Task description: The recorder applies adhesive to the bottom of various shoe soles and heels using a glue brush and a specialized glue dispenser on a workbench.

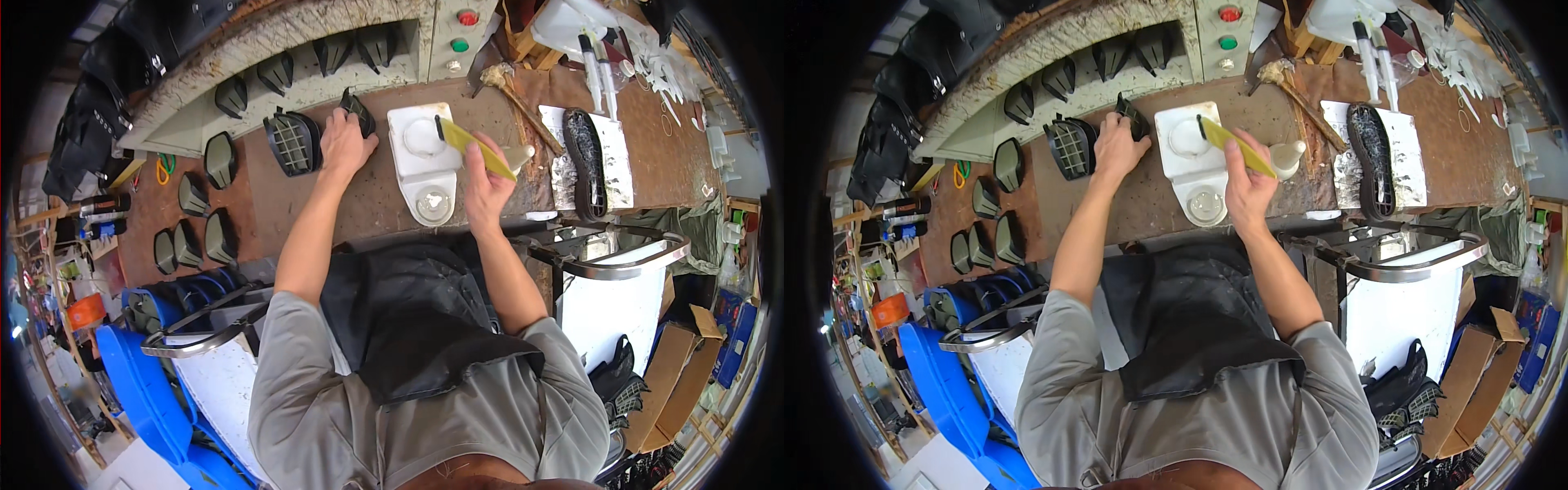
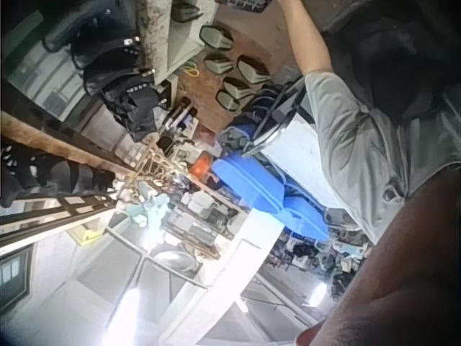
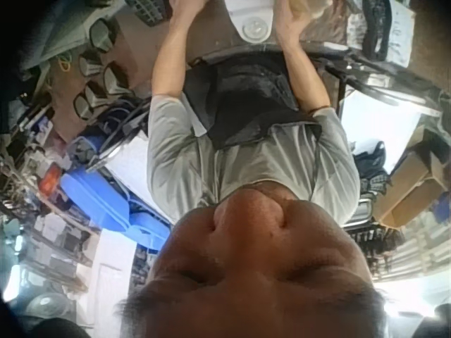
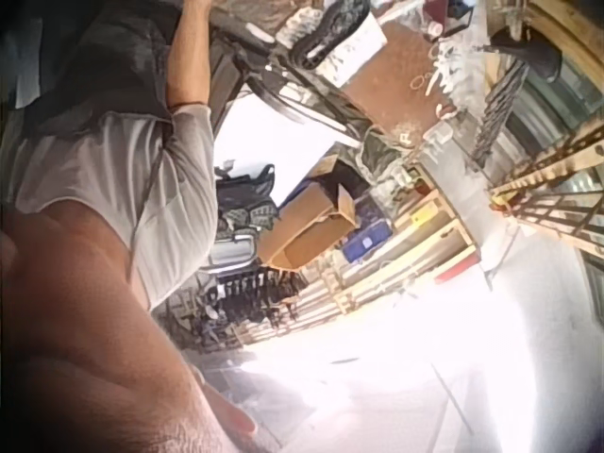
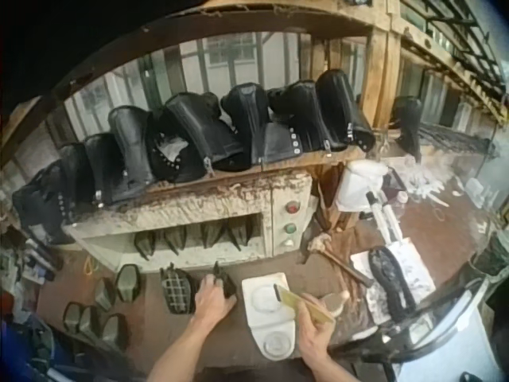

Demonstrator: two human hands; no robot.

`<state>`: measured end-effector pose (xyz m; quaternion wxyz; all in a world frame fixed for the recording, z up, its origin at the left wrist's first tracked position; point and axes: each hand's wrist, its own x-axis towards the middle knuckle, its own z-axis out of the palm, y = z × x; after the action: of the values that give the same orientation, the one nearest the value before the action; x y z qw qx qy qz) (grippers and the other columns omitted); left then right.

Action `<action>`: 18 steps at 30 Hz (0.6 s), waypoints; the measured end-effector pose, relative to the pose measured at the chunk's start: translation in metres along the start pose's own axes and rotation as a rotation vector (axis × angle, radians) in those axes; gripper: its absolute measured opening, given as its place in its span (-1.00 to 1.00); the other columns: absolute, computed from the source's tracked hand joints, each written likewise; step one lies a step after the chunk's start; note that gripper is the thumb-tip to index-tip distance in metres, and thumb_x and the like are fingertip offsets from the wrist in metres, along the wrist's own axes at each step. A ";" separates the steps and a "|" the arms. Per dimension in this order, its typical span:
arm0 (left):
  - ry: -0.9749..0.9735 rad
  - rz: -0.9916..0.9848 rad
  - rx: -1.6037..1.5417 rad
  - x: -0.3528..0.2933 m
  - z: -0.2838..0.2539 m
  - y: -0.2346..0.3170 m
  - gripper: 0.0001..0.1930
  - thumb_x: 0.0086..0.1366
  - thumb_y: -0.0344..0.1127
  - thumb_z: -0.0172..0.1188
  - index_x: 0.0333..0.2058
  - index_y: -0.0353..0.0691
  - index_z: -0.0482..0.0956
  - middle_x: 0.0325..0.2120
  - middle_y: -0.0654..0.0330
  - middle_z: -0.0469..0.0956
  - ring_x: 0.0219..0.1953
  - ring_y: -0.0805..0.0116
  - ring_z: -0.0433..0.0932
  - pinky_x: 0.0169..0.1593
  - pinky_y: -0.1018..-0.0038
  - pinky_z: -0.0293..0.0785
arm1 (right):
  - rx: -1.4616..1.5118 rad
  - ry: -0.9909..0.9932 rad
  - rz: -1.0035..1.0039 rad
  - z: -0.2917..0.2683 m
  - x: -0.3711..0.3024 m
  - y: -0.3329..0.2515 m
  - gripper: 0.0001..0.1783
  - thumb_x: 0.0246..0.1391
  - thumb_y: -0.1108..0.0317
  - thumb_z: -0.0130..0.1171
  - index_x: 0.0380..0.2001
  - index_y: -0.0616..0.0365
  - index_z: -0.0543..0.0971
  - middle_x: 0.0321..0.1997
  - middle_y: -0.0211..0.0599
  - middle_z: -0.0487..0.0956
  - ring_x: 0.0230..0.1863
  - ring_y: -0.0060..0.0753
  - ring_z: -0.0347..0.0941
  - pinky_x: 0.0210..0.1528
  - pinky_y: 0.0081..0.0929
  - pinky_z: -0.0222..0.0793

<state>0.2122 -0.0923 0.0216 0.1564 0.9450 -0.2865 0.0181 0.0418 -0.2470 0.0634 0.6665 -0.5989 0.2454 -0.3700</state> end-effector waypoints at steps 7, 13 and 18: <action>-0.136 0.017 0.104 -0.152 -0.030 0.003 -0.56 -0.06 -0.33 0.27 -0.21 -0.47 0.42 -0.15 -0.08 0.33 -0.08 -0.09 0.39 -0.05 0.20 0.39 | 0.121 -0.062 -0.067 -0.072 -0.052 0.008 -0.75 0.11 0.45 0.13 -0.14 0.32 0.54 -0.35 -0.30 0.57 -0.37 -0.59 0.48 -0.33 -0.63 0.41; 0.116 0.105 -0.003 -0.189 -0.008 -0.021 -0.53 0.06 -0.25 0.26 -0.10 -0.44 0.44 -0.02 -0.08 0.36 -0.02 -0.05 0.33 0.06 0.25 0.30 | -0.440 -0.457 -1.161 -0.078 -0.140 -0.048 -0.68 -0.21 0.54 0.28 -0.26 0.22 0.61 -0.25 -0.06 0.54 -0.26 -0.15 0.54 -0.23 -0.40 0.50; 0.039 0.136 -0.036 -0.183 -0.017 -0.032 -0.59 0.05 -0.21 0.24 -0.20 -0.41 0.53 -0.08 -0.07 0.44 -0.03 -0.03 0.34 0.03 0.24 0.34 | -0.469 -0.522 -1.444 -0.077 -0.168 -0.075 -0.63 -0.25 0.48 0.27 -0.24 0.22 0.59 -0.25 -0.08 0.53 -0.33 -0.16 0.55 -0.29 -0.37 0.53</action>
<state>0.0774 0.0358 0.0057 0.1774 0.9198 -0.3474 0.0421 -0.1342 -0.1631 0.1052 0.1553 -0.8014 -0.2949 -0.4966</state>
